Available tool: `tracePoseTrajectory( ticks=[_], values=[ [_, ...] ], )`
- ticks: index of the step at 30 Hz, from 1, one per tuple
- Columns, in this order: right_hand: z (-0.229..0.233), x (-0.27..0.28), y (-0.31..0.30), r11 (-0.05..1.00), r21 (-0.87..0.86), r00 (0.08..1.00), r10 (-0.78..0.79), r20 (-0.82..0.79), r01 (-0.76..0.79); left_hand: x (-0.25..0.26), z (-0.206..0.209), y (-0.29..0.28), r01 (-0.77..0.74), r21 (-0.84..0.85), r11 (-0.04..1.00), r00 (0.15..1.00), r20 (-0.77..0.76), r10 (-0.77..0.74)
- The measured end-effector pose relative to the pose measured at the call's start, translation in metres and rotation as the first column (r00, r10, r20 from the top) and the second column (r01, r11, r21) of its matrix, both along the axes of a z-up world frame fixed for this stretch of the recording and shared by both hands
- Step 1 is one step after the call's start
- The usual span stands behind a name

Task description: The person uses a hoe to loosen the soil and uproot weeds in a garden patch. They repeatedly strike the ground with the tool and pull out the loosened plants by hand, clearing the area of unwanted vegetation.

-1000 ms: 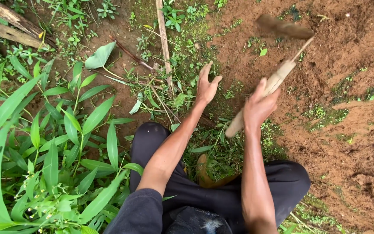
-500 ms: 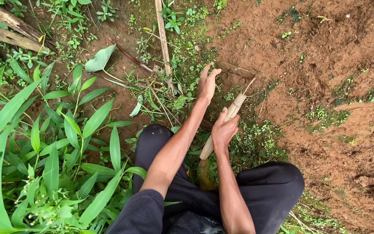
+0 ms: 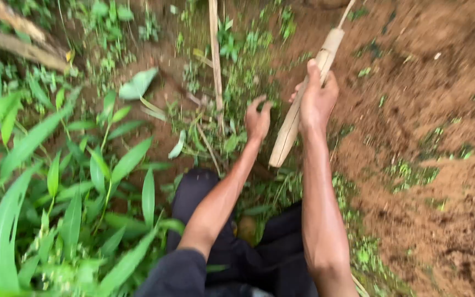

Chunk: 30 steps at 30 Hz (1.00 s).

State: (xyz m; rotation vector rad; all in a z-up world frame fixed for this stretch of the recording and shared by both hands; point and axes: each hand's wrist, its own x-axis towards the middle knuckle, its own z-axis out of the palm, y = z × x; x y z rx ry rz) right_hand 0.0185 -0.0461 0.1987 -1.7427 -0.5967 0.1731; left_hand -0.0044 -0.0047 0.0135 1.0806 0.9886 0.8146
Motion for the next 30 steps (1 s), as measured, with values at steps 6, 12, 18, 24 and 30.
tracePoseTrajectory(
  ticks=[6,12,18,24,30],
  values=[
    [-0.016,0.039,0.023,1.0,0.023,0.98,0.014,-0.201,-0.009,-0.003,0.016,0.007,0.117,0.073,0.99,0.99,-0.09,-0.11],
    [-0.036,0.052,-0.003,0.995,0.059,0.953,0.09,-0.29,-0.076,0.031,0.021,0.013,0.121,0.527,0.841,0.984,-0.178,-0.029],
    [-0.047,0.071,-0.019,0.979,0.125,0.946,0.19,-0.265,-0.161,0.086,0.043,0.082,-0.307,0.624,0.718,0.927,0.025,0.374],
    [-0.054,0.086,-0.013,0.979,-0.009,0.93,0.192,-0.315,-0.205,0.152,0.062,0.199,-0.322,0.663,0.676,0.87,-0.075,0.487],
    [-0.04,0.081,-0.012,0.981,-0.076,0.923,0.14,-0.358,-0.178,0.157,0.076,0.236,-0.05,0.616,0.786,0.955,-0.2,0.218]
  ],
)
